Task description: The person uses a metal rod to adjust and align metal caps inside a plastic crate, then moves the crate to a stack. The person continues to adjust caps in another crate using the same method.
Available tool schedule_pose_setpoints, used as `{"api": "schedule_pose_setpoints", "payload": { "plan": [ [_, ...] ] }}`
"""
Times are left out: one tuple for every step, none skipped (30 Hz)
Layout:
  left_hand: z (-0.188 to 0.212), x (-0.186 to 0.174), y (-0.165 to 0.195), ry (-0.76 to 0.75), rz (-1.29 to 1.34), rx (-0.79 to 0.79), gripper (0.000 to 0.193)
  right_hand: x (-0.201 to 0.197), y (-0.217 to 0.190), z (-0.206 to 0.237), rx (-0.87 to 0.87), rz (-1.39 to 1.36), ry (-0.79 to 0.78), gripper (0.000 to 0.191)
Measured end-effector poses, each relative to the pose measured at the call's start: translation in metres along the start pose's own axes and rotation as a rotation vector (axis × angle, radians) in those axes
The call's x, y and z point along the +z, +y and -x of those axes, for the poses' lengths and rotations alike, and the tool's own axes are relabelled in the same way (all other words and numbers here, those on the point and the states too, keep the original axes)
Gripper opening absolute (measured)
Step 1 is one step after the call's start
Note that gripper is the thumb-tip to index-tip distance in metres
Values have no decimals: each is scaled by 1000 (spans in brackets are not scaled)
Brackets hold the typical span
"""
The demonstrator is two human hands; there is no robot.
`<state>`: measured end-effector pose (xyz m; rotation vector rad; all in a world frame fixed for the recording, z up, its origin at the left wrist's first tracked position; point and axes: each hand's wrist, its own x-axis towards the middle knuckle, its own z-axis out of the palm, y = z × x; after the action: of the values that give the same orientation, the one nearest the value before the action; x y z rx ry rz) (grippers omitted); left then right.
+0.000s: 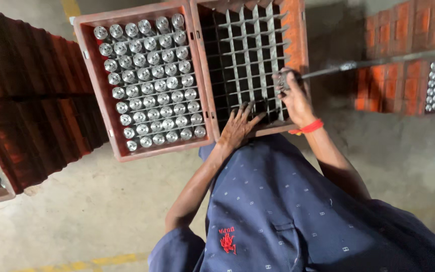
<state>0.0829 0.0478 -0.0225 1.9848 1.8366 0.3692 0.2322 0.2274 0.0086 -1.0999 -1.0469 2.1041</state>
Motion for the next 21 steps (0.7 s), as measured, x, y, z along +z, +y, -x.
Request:
{"api": "schedule_pose_setpoints", "payload": {
  "plan": [
    [0,9,0,75,34,0,81,-2,-1,-2,9,19,-22,41],
    [0,18,1,150,73,1,73,-5,-2,-4,3,41,-32,41],
    [1,26,1,153,96,-25,73,-7,-2,-6,2,65,-42,40],
    [4,32,1,155,123,-53,74,-13,-3,-7,4,92,-52,40],
    [6,38,2,159,147,-83,75,-20,-5,-6,23,110,-60,41],
    [9,41,3,159,186,-111,75,-25,-6,-8,39,125,-74,41],
    [12,44,4,161,224,-144,75,-30,-7,-12,56,142,-93,41],
    [15,46,4,159,264,-180,75,-36,-8,-14,61,146,-103,41],
    [18,48,4,179,297,-183,73,-42,-10,-16,68,149,-109,40],
    [20,47,5,199,327,-184,70,-46,-11,-19,73,151,-114,40],
    [22,46,5,219,356,-183,67,-49,-11,-21,79,152,-118,39],
    [23,44,5,220,351,-193,69,-53,-12,-23,83,157,-117,37],
    [24,41,4,222,347,-200,71,-55,-12,-25,86,162,-114,36],
    [24,37,4,224,339,-206,73,-56,-12,-26,79,163,-126,36],
    [23,33,4,226,385,-212,74,-57,-11,-26,70,161,-137,36],
    [22,30,4,228,436,-216,75,-57,-10,-25,61,161,-143,36],
    [20,26,3,228,486,-218,76,-56,-8,-24,72,174,-135,36],
    [19,23,3,206,478,-228,78,-55,-6,-22,83,187,-126,37],
    [18,21,2,181,472,-234,81,-53,-4,-20,93,198,-114,37],
    [17,20,2,154,467,-238,83,-52,-2,-18,111,201,-102,37],
    [17,19,1,166,464,-236,82,-49,1,-16,127,204,-89,37]
  ]
}}
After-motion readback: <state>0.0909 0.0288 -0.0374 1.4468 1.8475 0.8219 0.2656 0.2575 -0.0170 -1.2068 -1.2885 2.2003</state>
